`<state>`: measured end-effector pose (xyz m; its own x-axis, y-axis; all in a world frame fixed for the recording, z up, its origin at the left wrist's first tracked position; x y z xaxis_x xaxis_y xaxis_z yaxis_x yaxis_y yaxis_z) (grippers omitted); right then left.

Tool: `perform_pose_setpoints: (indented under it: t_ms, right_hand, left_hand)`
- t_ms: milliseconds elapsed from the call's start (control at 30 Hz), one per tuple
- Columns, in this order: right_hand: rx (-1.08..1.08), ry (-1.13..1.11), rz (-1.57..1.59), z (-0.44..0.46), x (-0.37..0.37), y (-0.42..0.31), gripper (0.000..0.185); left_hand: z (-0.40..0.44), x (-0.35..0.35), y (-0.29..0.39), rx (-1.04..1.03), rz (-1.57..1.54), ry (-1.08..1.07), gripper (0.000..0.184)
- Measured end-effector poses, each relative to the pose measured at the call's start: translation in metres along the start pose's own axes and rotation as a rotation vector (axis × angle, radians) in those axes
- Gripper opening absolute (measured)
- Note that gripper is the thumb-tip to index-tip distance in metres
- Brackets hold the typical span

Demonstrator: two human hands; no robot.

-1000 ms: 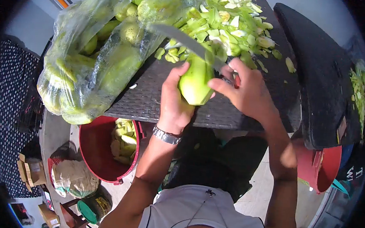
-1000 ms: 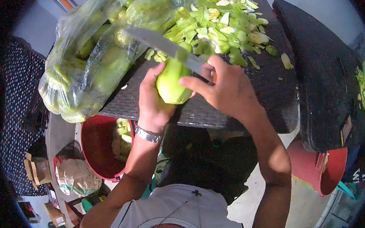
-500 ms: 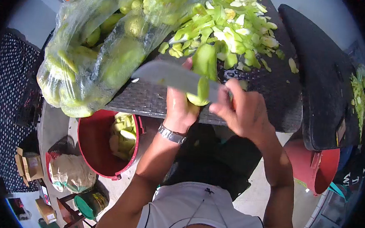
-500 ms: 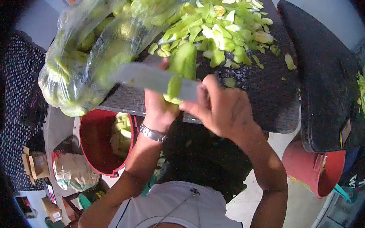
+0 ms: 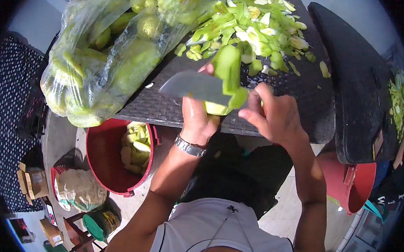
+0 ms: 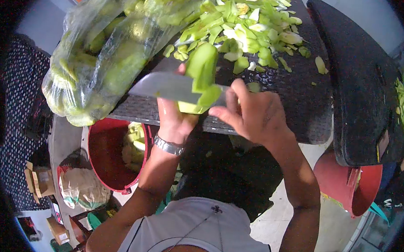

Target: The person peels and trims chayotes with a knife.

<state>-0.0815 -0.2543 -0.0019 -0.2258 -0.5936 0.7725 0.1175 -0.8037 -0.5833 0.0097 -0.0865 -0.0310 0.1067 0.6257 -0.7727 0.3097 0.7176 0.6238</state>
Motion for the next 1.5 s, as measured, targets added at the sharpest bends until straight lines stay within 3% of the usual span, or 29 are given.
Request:
perform_pose_setpoints:
  t_ms: [100,200,267,333,433,533,633,667,700,767,800,867,1033,1133,1267,1467,1500]
  right_hand:
    - [0.068,0.042,-0.127,0.003,0.000,0.006,0.047]
    - [-0.052,0.071,-0.106,0.012,0.010,0.035,0.045]
    - [0.025,0.079,-0.160,0.010,0.011,0.036,0.042]
    - [-0.118,0.077,-0.070,0.007,0.008,0.033,0.041]
    - [-0.108,0.069,-0.145,0.022,0.011,0.044,0.045]
    - [-0.317,0.271,-0.334,0.051,0.019,0.091,0.056]
    - [-0.459,0.193,0.043,0.067,0.040,0.104,0.063]
    - [-0.608,0.051,0.209,0.063,0.040,0.104,0.063]
    - [-0.753,-0.091,0.376,0.060,0.045,0.083,0.063]
    - [-0.704,-0.080,0.429,0.058,0.039,0.062,0.063]
    - [-0.521,0.053,0.318,0.055,0.024,0.059,0.063]
    - [-0.285,0.127,0.208,0.040,0.005,0.035,0.060]
    - [0.009,0.000,-0.043,0.008,0.002,-0.023,0.055]
    - [0.109,0.064,-0.130,0.007,0.000,-0.023,0.056]
    - [0.110,0.018,-0.175,0.009,0.006,-0.016,0.056]
    - [-0.006,0.066,-0.083,0.017,0.011,0.021,0.048]
    - [-0.012,0.059,-0.077,0.016,0.013,0.021,0.045]
  left_hand:
    - [-0.004,0.007,-0.008,-0.070,-0.063,0.060,0.034]
    - [-0.014,-0.006,0.012,0.077,0.023,-0.061,0.033]
    - [-0.014,-0.010,0.014,0.104,0.047,-0.021,0.039]
    - [-0.008,-0.009,0.010,0.108,0.029,-0.033,0.049]
    - [-0.002,-0.011,0.010,0.173,0.010,0.001,0.049]
    - [0.002,-0.012,0.017,0.272,-0.171,-0.128,0.050]
    - [0.003,-0.016,0.020,0.229,-0.224,-0.102,0.055]
    - [0.004,-0.016,0.020,0.224,-0.248,-0.062,0.055]
    - [0.018,0.010,0.015,0.250,-0.319,-0.340,0.055]
    - [0.019,-0.003,0.011,0.171,-0.242,-0.157,0.053]
    - [0.017,-0.008,0.011,0.130,-0.204,-0.055,0.052]
    - [0.011,-0.017,0.016,0.203,-0.180,-0.028,0.046]
    - [0.014,0.000,0.004,0.174,-0.093,-0.121,0.048]
    - [0.011,-0.007,0.000,0.178,-0.131,-0.153,0.047]
    - [0.012,-0.003,-0.002,0.166,-0.106,-0.202,0.045]
    - [0.001,-0.010,0.004,0.039,-0.056,0.009,0.034]
    - [0.003,-0.004,0.003,0.059,-0.074,-0.040,0.032]
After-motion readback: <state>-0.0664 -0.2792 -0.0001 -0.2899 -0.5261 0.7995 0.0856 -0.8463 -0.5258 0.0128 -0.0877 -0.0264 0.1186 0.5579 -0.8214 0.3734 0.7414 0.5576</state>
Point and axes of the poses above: each hand's wrist, its own z-axis towards the middle knuckle, its own x-axis out of the back of the hand, y = z × x, the point moved 1 cm from there along z, towards the middle knuckle, and after that the axes turned 7 degrees about -x, right-handed, at the moved point
